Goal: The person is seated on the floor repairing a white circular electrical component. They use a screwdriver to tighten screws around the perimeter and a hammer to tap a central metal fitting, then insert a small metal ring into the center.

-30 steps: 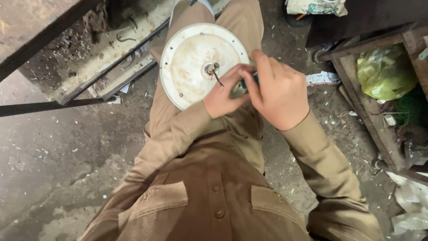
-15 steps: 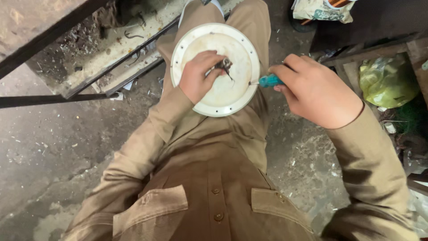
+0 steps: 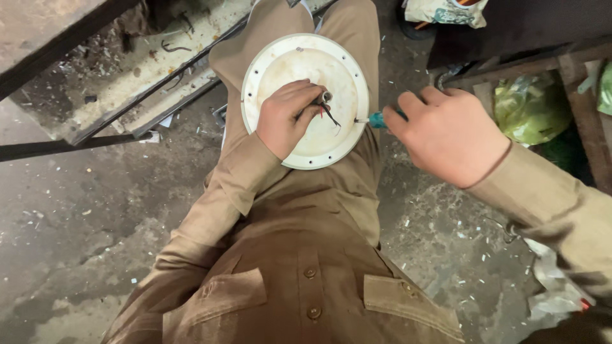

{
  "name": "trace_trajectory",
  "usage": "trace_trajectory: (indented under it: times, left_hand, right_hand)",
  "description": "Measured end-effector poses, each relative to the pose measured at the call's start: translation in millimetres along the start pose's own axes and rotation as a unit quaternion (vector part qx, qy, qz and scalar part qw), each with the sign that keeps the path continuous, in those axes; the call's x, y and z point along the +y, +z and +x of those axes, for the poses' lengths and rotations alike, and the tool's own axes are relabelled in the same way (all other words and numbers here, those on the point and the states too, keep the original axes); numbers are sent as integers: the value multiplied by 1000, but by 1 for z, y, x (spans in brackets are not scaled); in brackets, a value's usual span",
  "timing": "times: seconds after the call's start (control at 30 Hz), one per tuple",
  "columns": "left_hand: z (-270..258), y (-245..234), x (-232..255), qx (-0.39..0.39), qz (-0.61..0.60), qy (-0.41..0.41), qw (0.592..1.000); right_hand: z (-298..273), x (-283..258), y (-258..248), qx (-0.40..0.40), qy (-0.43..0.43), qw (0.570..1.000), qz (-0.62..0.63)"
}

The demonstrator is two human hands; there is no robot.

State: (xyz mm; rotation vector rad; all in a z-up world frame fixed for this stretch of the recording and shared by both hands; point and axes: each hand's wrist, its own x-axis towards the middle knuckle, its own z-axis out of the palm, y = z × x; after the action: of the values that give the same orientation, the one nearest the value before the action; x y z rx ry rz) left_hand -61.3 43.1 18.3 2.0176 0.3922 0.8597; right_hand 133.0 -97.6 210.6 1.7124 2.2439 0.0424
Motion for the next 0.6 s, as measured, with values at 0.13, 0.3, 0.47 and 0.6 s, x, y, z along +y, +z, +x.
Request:
trace_trajectory:
  times: [0.13, 0.3, 0.47, 0.6]
  left_hand:
    - [1, 3, 3, 9, 1, 37, 999]
    - [4, -1, 5, 23, 1, 73, 997]
    - [-1, -10, 7, 39, -12, 73, 997]
    - [-2, -14, 8, 43, -22, 72, 996]
  right_hand:
    - [14, 0, 20, -125, -12, 992, -18]
    - [20, -5, 48, -165, 151, 961, 161]
    - [23, 4, 58, -225, 438, 755, 432]
    - [13, -6, 49, -97, 105, 980, 138]
